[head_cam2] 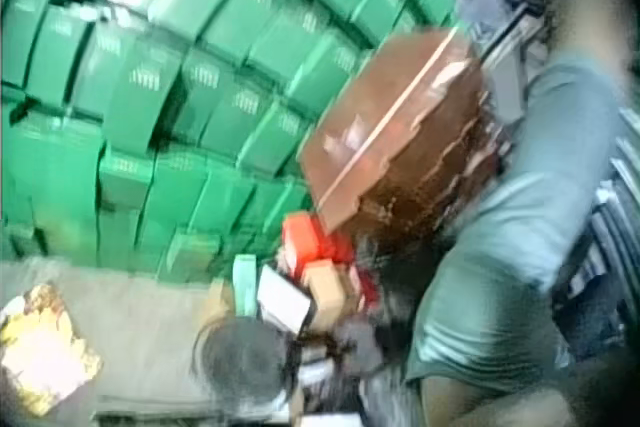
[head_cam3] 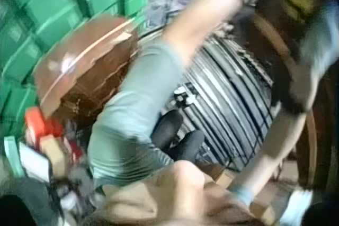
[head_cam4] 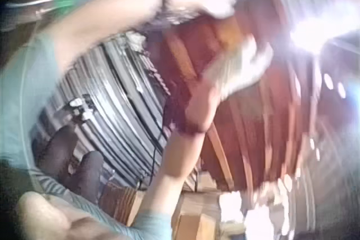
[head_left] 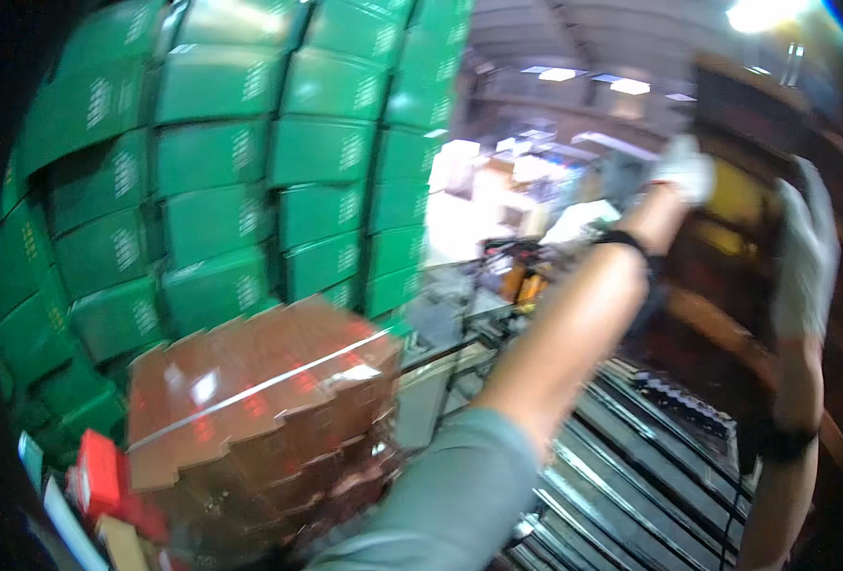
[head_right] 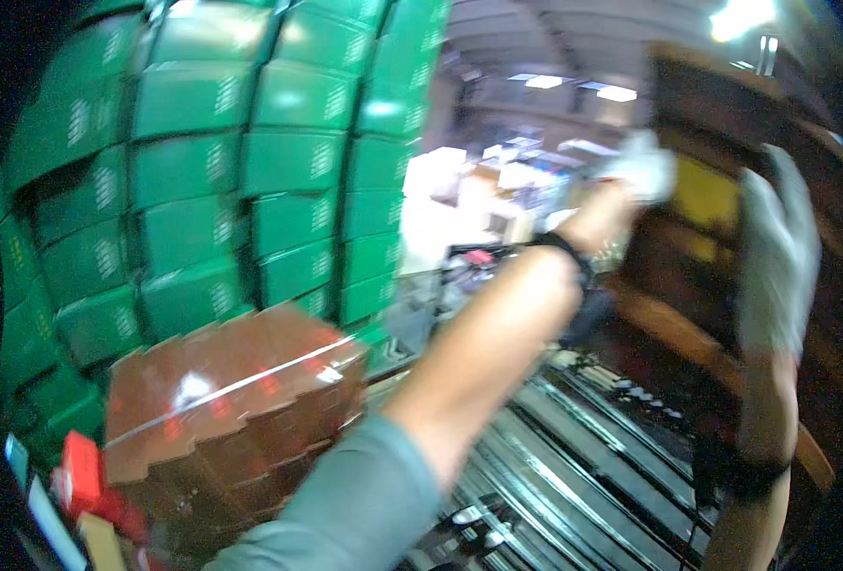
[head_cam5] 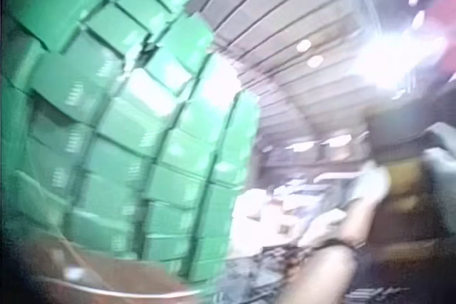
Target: The person moves a stack of boxes, then repeatedly places paper and a shoe into a box before closing the lid and stacking it. Finally, they move the entire stack of filled boxes.
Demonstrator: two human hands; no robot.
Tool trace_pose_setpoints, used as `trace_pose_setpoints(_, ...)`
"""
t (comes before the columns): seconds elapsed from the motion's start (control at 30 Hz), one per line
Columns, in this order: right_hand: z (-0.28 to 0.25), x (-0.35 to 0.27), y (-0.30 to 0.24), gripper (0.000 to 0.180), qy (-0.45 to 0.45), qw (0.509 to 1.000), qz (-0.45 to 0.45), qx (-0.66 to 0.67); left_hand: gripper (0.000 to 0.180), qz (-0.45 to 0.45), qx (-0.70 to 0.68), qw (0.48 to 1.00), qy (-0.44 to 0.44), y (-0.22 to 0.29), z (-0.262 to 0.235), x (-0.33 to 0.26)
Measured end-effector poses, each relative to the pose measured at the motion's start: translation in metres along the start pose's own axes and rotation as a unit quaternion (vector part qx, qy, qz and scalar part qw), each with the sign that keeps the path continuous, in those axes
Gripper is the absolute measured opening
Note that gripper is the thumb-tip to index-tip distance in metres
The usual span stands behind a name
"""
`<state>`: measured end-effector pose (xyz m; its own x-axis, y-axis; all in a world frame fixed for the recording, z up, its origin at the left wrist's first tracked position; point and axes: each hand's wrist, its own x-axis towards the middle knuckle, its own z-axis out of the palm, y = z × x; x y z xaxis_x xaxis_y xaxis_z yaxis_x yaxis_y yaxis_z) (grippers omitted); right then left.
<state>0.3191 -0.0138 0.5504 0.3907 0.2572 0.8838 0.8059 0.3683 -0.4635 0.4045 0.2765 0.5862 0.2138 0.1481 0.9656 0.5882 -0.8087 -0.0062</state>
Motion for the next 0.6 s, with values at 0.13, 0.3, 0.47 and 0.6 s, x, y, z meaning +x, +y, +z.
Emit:
trace_pose_setpoints(0.13,0.037,-0.139,0.053,0.054,0.025,0.989,-0.145,-0.023,0.07,-0.118,-0.507,0.853,-0.024,0.0,-0.15,-0.165)
trace_pose_setpoints(0.3,0.19,-0.314,0.185,0.067,-0.271,0.947,0.167,0.043,0.045,-0.221,-0.096,0.971,0.004,-0.143,-0.341,-0.479)
trace_pose_setpoints(0.47,0.383,-0.352,0.25,0.106,-0.357,0.799,0.4,0.274,0.057,-0.421,0.348,0.807,0.226,-0.255,-0.582,-0.673)
trace_pose_setpoints(0.6,0.465,-0.35,0.347,0.088,-0.356,0.697,0.538,0.314,0.084,-0.657,-0.25,0.648,0.295,-0.339,-0.578,-0.782)
